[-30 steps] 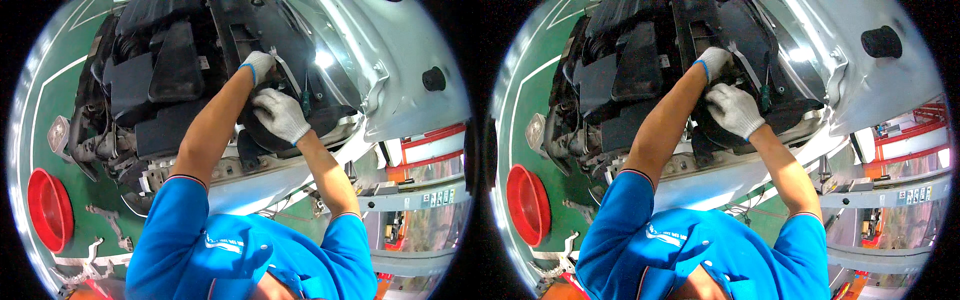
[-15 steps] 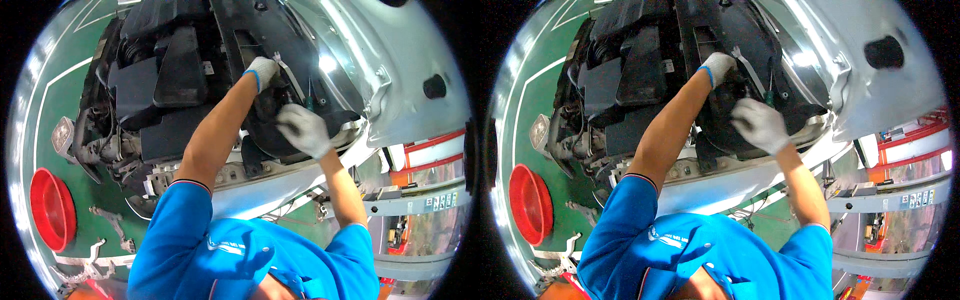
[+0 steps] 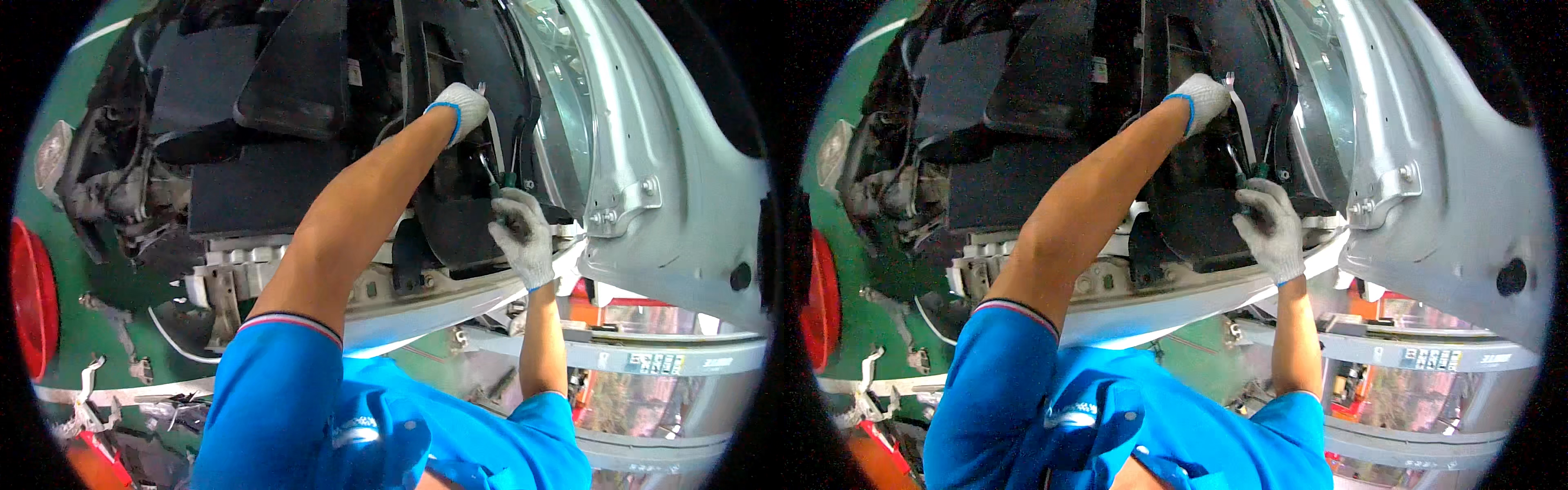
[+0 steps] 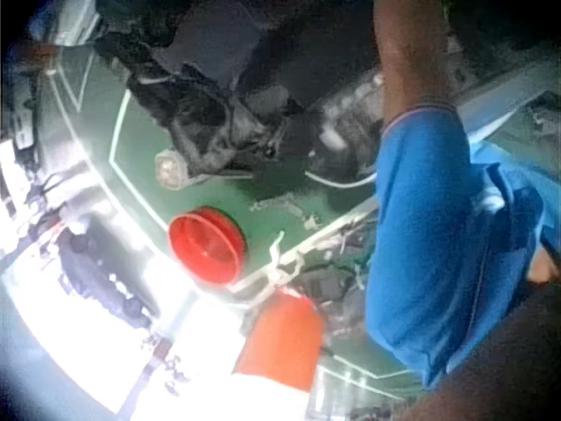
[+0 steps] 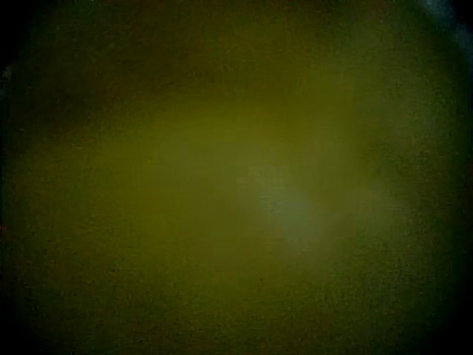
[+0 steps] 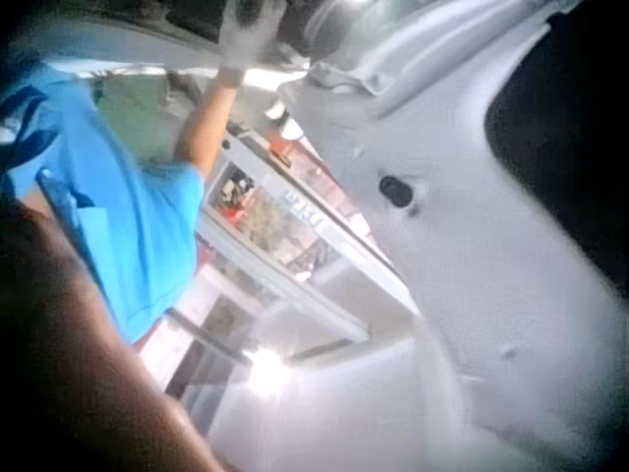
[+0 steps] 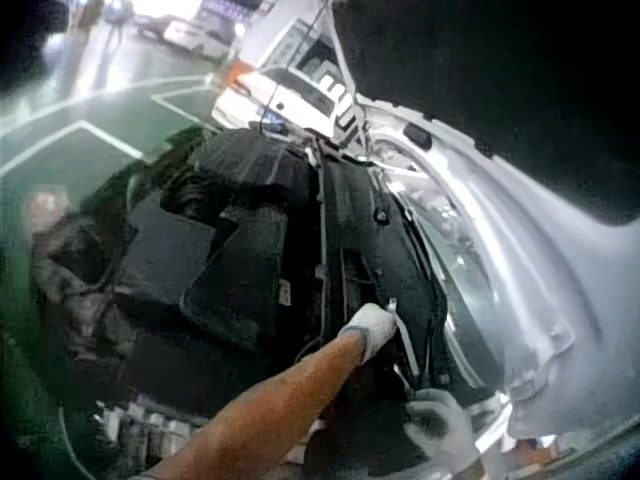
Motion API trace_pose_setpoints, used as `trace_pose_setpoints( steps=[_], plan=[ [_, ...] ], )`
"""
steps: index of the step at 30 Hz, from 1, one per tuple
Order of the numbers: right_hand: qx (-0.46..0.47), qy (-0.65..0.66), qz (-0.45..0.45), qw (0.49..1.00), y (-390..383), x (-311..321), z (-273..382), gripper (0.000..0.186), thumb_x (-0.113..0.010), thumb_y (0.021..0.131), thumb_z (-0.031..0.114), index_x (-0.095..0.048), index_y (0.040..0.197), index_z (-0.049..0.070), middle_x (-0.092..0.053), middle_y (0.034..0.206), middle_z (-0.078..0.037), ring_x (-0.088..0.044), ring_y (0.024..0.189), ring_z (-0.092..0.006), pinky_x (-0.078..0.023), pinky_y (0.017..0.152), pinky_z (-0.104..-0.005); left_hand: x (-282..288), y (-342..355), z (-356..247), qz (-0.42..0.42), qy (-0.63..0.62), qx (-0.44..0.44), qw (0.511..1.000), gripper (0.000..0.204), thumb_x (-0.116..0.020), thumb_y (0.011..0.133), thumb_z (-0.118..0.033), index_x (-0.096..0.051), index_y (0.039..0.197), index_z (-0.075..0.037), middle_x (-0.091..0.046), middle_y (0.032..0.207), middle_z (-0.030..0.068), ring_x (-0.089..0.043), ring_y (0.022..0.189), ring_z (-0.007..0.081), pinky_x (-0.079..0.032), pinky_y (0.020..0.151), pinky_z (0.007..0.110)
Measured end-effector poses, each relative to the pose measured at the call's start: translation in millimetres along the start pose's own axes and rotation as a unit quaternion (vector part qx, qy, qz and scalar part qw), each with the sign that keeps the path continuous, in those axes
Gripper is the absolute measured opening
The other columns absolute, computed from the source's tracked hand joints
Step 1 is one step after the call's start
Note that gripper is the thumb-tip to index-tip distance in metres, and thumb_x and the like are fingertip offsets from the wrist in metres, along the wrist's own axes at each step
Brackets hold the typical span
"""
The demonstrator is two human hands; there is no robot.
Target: The person selects a wrench and screwdriver from a tool chest, then walks to a white car with its hood open. They use the tools to loosen and remove bolts from a black plastic cover in the engine bay, then remove the cover to access the components underneath.
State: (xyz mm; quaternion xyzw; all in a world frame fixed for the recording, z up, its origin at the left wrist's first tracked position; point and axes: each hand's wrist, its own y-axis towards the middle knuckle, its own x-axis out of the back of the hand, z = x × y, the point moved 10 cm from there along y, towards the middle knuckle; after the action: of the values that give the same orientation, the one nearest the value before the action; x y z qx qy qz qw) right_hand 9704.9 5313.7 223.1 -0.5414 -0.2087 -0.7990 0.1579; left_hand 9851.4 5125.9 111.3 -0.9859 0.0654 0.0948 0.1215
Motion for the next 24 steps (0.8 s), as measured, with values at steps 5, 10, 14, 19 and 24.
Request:
trace_pose_setpoints(
  steps=[5, 10, 14, 19, 24],
  plan=[
    [-0.108, 0.113, -0.037, 0.987, -4, -6, -17, 0.034, -0.079, 0.085, 0.01, -0.072, 0.118, 0.003, -0.061, 0.137, -0.011, -0.064, 0.118, -0.0207, -0.053, 0.1, -0.0347, -32, 25, -19, -0.009, 0.426, -0.235, 0.873, 0.04, -0.086, 0.068, -0.008, -0.08, 0.107, -0.006, -0.078, 0.103, 0.0181, -0.077, 0.093, 0.0321, -0.062, 0.079, 0.038],
    [-0.169, 0.12, -0.039, 0.978, 7, -6, -15, 0.034, -0.08, 0.085, 0.01, -0.072, 0.117, 0.001, -0.059, 0.138, -0.013, -0.062, 0.121, -0.0217, -0.052, 0.103, -0.0356, -30, -30, -49, 0.037, 0.597, -0.316, 0.736, 0.03, -0.088, 0.066, -0.009, -0.083, 0.096, -0.007, -0.079, 0.097, 0.0159, -0.077, 0.094, 0.0313, -0.06, 0.078, 0.038],
    [-0.146, 0.143, -0.053, 0.977, 19, -13, 5, 0.031, -0.083, 0.083, 0.013, -0.074, 0.111, 0.002, -0.061, 0.135, -0.015, -0.064, 0.12, -0.0252, -0.054, 0.099, -0.0364, -41, -34, -45, 0.033, 0.637, -0.319, 0.701, 0.031, -0.076, 0.087, -0.016, -0.076, 0.115, -0.002, -0.078, 0.102, 0.0152, -0.076, 0.092, 0.0316, -0.059, 0.079, 0.04],
    [-0.005, 0.013, 0.053, 0.999, 64, -50, 52, 0.032, -0.087, 0.078, 0.014, -0.072, 0.103, 0.003, -0.069, 0.121, -0.016, -0.07, 0.108, -0.0305, -0.057, 0.093, -0.0362, -26, -27, -38, 0.009, 0.468, -0.287, 0.836, 0.023, -0.066, 0.093, -0.012, -0.077, 0.108, 0.001, -0.077, 0.099, 0.0189, -0.076, 0.093, 0.034, -0.059, 0.081, 0.042],
    [-0.042, -0.002, -0.007, 0.999, 20, -7, 9, 0.024, -0.081, 0.079, 0.007, -0.072, 0.101, 0.004, -0.071, 0.12, -0.015, -0.071, 0.108, -0.0313, -0.057, 0.093, -0.039, -17, -22, -33, -0.049, 0.391, -0.286, 0.874, 0.018, -0.069, 0.089, -0.011, -0.081, 0.101, -0.004, -0.078, 0.098, 0.0177, -0.076, 0.092, 0.0332, -0.059, 0.08, 0.041]
  ],
)
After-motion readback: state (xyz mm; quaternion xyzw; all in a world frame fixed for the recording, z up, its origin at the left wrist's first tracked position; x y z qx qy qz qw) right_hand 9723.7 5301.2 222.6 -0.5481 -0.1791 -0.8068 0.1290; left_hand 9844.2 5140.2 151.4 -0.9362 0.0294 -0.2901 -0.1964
